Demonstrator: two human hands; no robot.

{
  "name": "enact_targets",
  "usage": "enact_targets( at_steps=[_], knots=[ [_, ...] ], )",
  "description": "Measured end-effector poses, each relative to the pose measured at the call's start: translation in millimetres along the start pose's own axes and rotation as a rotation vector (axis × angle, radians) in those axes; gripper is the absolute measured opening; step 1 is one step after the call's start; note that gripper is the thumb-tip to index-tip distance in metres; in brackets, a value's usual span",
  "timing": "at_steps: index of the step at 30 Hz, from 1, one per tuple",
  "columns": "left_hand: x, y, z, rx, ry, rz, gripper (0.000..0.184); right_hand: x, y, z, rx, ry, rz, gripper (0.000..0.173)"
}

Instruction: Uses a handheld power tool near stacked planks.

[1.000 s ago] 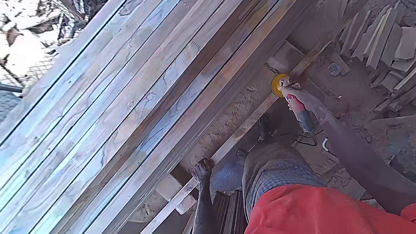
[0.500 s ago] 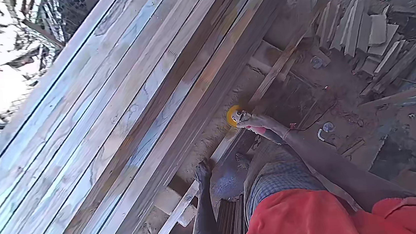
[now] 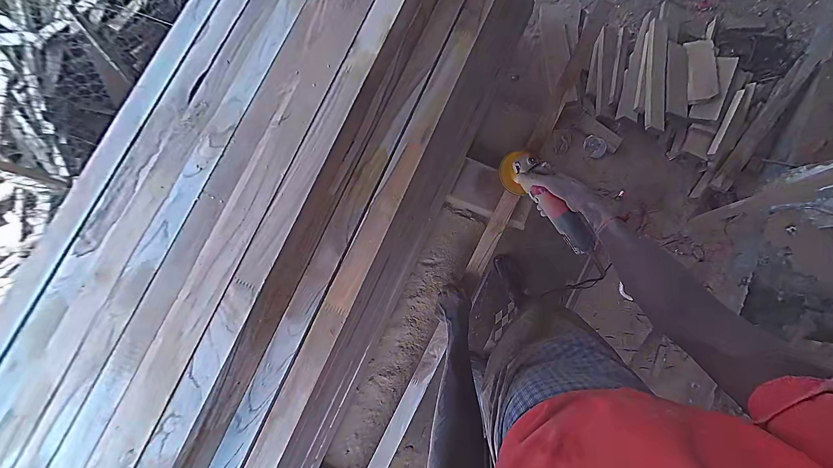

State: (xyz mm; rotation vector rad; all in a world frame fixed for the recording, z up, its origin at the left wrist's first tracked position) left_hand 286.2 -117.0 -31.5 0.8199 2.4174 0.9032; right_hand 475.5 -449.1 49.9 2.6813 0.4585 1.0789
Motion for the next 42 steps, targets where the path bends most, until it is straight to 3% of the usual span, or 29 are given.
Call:
enact_targets(
  at_steps=[4, 7, 11, 14, 17, 21, 27, 29, 31, 35, 39, 42],
  knots=[
    [-83.4, -2.6, 8.7, 0.019, -0.073, 0.121, 0.056, 23.8, 42.6, 32.9, -0.019, -0.024, 0.029, 0.069],
    [-93.8, 2.6, 6.4, -0.004, -0.056, 0.108, 0.063, 36.6, 69.6, 43.9, -0.063, -0.015, 0.061, 0.07],
    [-43.9, -0.7, 7.6, -0.066, -0.045, 0.095, 0.068, 48.6, 109.3, 44.1, -0.166, -0.04, 0.112, 0.066],
    [24.9, 6.2, -11.5, -0.03, 0.024, 0.011, 0.068, 43.4, 133.7, 51.2, -0.209, -0.028, 0.11, 0.07],
    [106.9, -0.8, -7.3, -0.079, 0.077, 0.087, 0.065, 34.0, 128.3, 41.4, -0.181, -0.002, 0.113, 0.07],
    [149.7, -1.9, -11.1, -0.096, 0.129, 0.128, 0.063, 16.2, 66.0, 3.0, -0.054, -0.042, 0.031, 0.064],
    [151.8, 0.5, -10.6, -0.098, 0.114, 0.125, 0.062, -21.7, -107.2, -77.9, 0.358, 0.016, -0.401, 0.054],
    [154.3, -0.7, -15.1, -0.095, 0.094, 0.131, 0.063, -41.4, -155.3, -89.5, 0.478, 0.094, -0.596, 0.06],
    [152.0, 2.3, -16.3, -0.089, 0.069, 0.131, 0.063, -38.2, -174.0, -97.2, 0.511, 0.168, -0.735, 0.068],
    [147.1, 5.7, -16.5, -0.119, 0.098, 0.124, 0.067, -22.5, -135.6, -81.8, 0.44, 0.181, -0.611, 0.063],
    [109.1, 4.4, -20.2, -0.162, 0.135, 0.147, 0.073, 10.0, -37.5, -57.6, 0.254, 0.032, -0.328, 0.054],
    [58.5, 3.7, -15.8, -0.152, 0.127, 0.163, 0.071, 46.2, 29.9, -34.9, 0.134, 0.004, -0.078, 0.049]
  ],
)
Point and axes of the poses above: each hand's wrist, its own z-axis towards the middle knuckle, its own y-axis out of the back of the hand, x = y × z, the point moved 8 cm from there along z, towards the middle knuckle, and after that the axes turned 5 degrees about y, right-handed, at the moved point
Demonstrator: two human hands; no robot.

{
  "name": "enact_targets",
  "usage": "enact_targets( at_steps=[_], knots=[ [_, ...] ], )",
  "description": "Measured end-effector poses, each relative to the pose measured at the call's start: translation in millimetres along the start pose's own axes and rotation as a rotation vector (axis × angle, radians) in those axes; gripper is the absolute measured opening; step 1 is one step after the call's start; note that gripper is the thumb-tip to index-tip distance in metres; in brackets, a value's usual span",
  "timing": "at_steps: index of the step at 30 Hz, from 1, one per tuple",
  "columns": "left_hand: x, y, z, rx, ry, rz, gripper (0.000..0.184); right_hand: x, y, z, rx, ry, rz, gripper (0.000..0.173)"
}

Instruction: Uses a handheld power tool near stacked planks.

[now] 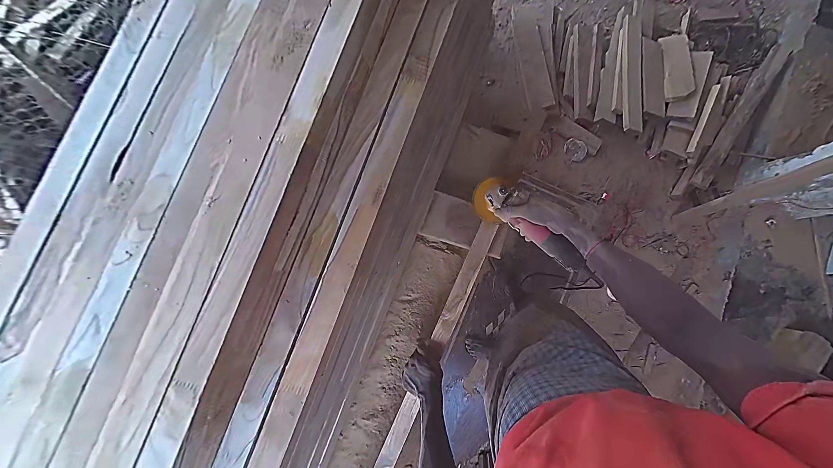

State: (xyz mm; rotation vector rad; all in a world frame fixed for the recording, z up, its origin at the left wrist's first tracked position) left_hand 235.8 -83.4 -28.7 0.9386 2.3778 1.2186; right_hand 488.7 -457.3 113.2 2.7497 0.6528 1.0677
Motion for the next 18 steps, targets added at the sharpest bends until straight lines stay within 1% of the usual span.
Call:
enact_targets(
  at_steps=[2, 4, 5, 8, 10, 12, 13, 16, 17, 18],
  knots=[
    [-25.1, 1.7, -0.5, 0.027, 0.012, -0.021, 0.069, -5.7, 47.0, 44.0, -0.068, 0.039, 0.095, 0.057],
    [-38.7, 3.5, 0.7, 0.018, 0.043, -0.017, 0.069, -3.4, 92.1, 74.6, -0.162, -0.003, 0.118, 0.064],
    [-40.6, 4.3, 1.6, 0.002, 0.059, -0.008, 0.068, 0.1, 113.3, 84.0, -0.212, -0.025, 0.127, 0.066],
    [-40.3, 2.0, 4.3, -0.009, 0.075, 0.017, 0.067, 7.7, 173.3, 109.7, -0.362, -0.024, 0.174, 0.064],
    [-37.9, -0.5, 3.7, -0.017, 0.074, 0.005, 0.068, 3.2, 201.7, 110.0, -0.486, -0.026, 0.227, 0.068],
    [-37.6, -0.9, 7.1, 0.021, 0.065, -0.007, 0.066, 5.4, 209.5, 90.5, -0.517, -0.002, 0.288, 0.072],
    [-38.2, -1.4, 10.0, 0.092, 0.037, -0.017, 0.063, 1.5, 209.9, 80.5, -0.522, 0.012, 0.324, 0.072],
    [-41.8, -6.6, 24.4, 0.453, -0.161, -0.133, 0.045, -21.0, 201.4, 56.2, -0.508, 0.087, 0.42, 0.07],
    [-37.5, -17.8, 31.2, 0.58, -0.175, -0.298, 0.043, -32.5, 193.5, 49.6, -0.488, 0.086, 0.412, 0.069],
    [-33.3, -33.0, 38.0, 0.709, -0.164, -0.471, 0.045, -36.7, 180.9, 38.5, -0.462, 0.071, 0.377, 0.068]
  ],
)
Point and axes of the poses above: each hand's wrist, its own z-axis towards the middle knuckle, its own y-axis out of the back of the hand, x = y × z, the point moved 8 cm from there along z, towards the middle knuckle, and after that the axes turned 5 degrees about y, right-handed, at the moved point
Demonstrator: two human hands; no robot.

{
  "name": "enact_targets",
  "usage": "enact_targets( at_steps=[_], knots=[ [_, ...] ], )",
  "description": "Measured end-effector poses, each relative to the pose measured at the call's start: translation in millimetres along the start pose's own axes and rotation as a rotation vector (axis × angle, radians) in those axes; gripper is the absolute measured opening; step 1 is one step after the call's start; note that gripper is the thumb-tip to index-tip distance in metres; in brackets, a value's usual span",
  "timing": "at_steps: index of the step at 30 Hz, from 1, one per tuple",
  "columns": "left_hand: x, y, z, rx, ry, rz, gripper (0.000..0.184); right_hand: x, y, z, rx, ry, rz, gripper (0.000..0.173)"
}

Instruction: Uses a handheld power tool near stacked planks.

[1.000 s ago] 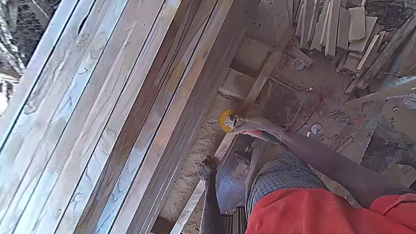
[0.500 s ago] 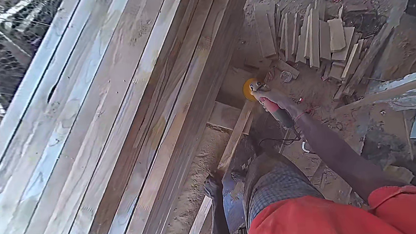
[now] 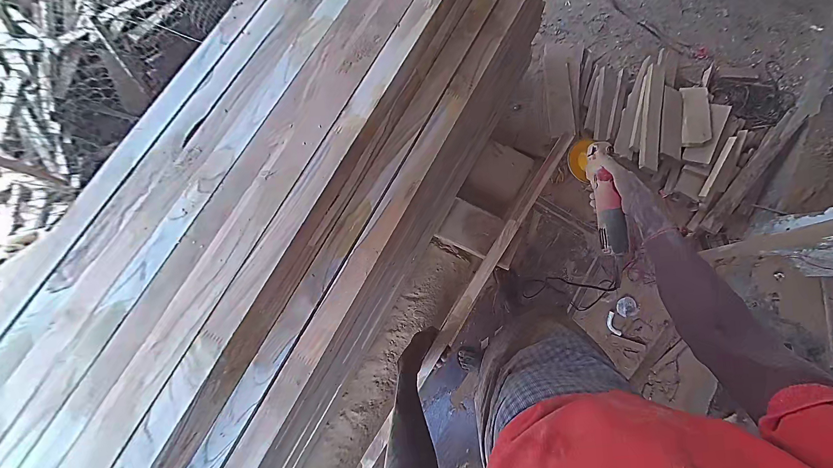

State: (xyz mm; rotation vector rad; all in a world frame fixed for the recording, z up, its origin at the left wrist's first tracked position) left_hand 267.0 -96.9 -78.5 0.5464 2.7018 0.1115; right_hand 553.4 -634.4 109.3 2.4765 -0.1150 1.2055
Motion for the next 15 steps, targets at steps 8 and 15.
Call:
enact_targets(
  at_steps=[8, 15],
  knots=[
    [52.1, 41.7, -40.7, -0.193, -0.091, 0.356, 0.045, -53.1, -130.0, -141.8, 0.313, -0.046, -0.433, 0.065],
    [159.4, 75.2, -83.9, -0.362, 0.118, 0.508, 0.042, -160.1, -276.1, -257.8, 0.816, 0.023, -0.78, 0.058]
  ],
)
Point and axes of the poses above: each hand's wrist, its own z-axis towards the middle knuckle, its own y-axis out of the back of the hand, x = y × z, the point moved 8 cm from there along z, towards the middle knuckle, and after that the axes turned 5 degrees about y, right-handed, at the moved point
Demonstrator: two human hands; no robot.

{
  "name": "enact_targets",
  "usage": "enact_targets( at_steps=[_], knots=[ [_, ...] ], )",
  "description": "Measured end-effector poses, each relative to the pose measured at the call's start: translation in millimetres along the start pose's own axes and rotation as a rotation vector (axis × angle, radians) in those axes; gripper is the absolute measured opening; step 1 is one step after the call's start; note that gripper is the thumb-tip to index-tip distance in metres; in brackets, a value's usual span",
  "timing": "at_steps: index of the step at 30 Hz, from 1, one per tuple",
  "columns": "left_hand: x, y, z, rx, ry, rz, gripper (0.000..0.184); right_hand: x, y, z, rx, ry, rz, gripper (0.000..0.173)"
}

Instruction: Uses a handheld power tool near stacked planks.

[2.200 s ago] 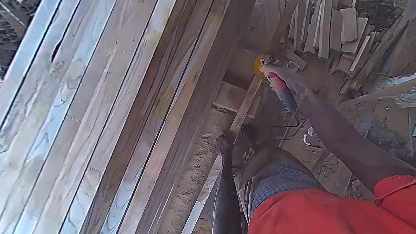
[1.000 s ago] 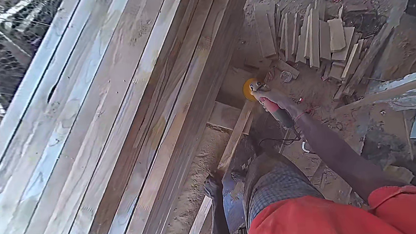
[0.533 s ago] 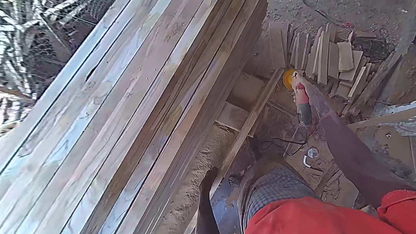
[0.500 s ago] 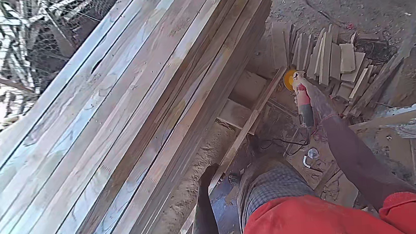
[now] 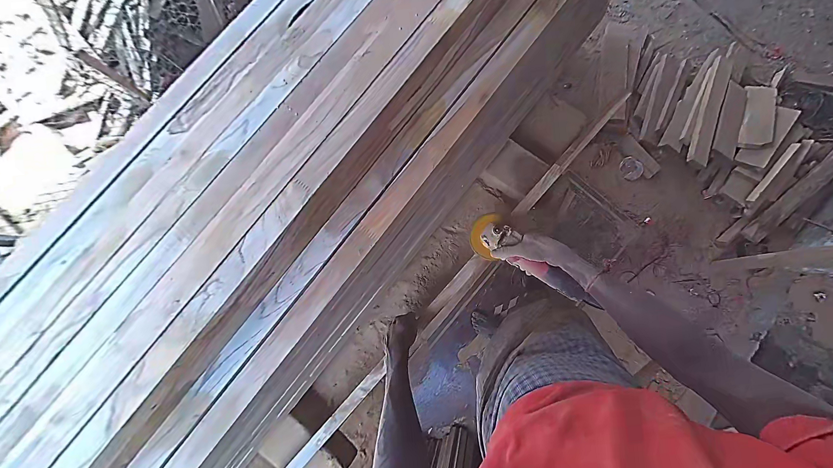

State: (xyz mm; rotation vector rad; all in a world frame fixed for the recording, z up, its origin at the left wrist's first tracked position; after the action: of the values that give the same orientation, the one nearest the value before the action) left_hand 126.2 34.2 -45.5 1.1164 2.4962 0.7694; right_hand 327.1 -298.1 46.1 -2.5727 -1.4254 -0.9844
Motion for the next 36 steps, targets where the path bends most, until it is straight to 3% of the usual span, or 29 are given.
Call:
enact_targets(
  at_steps=[4, 6, 8, 11, 14, 21, 25, 28, 31, 33, 36],
  knots=[
    [-1.7, -0.9, -16.0, -0.183, 0.085, -0.027, 0.046, 36.8, -54.5, 2.4, 0.069, 0.153, -0.273, 0.068],
    [4.2, -1.3, -17.3, -0.241, 0.168, -0.077, 0.053, 35.6, -50.9, 3.0, 0.065, 0.141, -0.27, 0.073],
    [6.5, -1.1, -14.7, -0.258, 0.207, -0.075, 0.054, 24.0, -24.2, 2.5, 0.037, 0.11, -0.142, 0.065],
    [7.2, -2.7, -14.8, -0.283, 0.224, -0.043, 0.052, -16.6, 43.8, 7.1, -0.111, 0.025, 0.13, 0.061],
    [9.6, -4.7, -9.7, -0.328, 0.219, -0.032, 0.05, -24.9, 132.5, -11.3, -0.28, -0.07, 0.33, 0.06],
    [16.7, -11.4, 0.2, -0.322, 0.217, -0.022, 0.049, -65.8, 355.5, 13.5, -0.63, -0.064, 0.576, 0.07],
    [7.9, -11.4, 3.3, -0.245, 0.214, 0.01, 0.036, -84.9, 424.1, 21.7, -0.731, -0.095, 0.629, 0.076],
    [-47.7, -2.9, 1.7, -0.211, 0.231, 0.01, 0.037, -79.3, 420.5, 20.0, -0.673, -0.114, 0.561, 0.075],
    [-152.2, 20.2, -9.1, -0.176, 0.17, -0.131, 0.06, -66.7, 383.7, 27.1, -0.537, -0.095, 0.504, 0.071],
    [-212.6, 39.3, -24.1, -0.143, -0.027, -0.315, 0.071, -42.0, 334.9, 5.6, -0.467, -0.121, 0.459, 0.064],
    [-267.1, 62.7, -35.6, -0.054, -0.357, -0.402, 0.058, -21.8, 275.5, -20.1, -0.392, -0.116, 0.368, 0.064]
  ],
)
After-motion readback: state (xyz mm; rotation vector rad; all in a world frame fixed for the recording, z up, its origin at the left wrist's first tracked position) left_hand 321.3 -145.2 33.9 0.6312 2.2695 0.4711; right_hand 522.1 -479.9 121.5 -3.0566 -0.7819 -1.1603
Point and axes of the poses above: each hand's wrist, its own z-axis towards the middle knuckle, its own y-axis out of the back of the hand, x = y × z, the point moved 8 cm from there along z, towards the middle knuckle, and after that the axes turned 5 degrees about y, right-handed, at the moved point
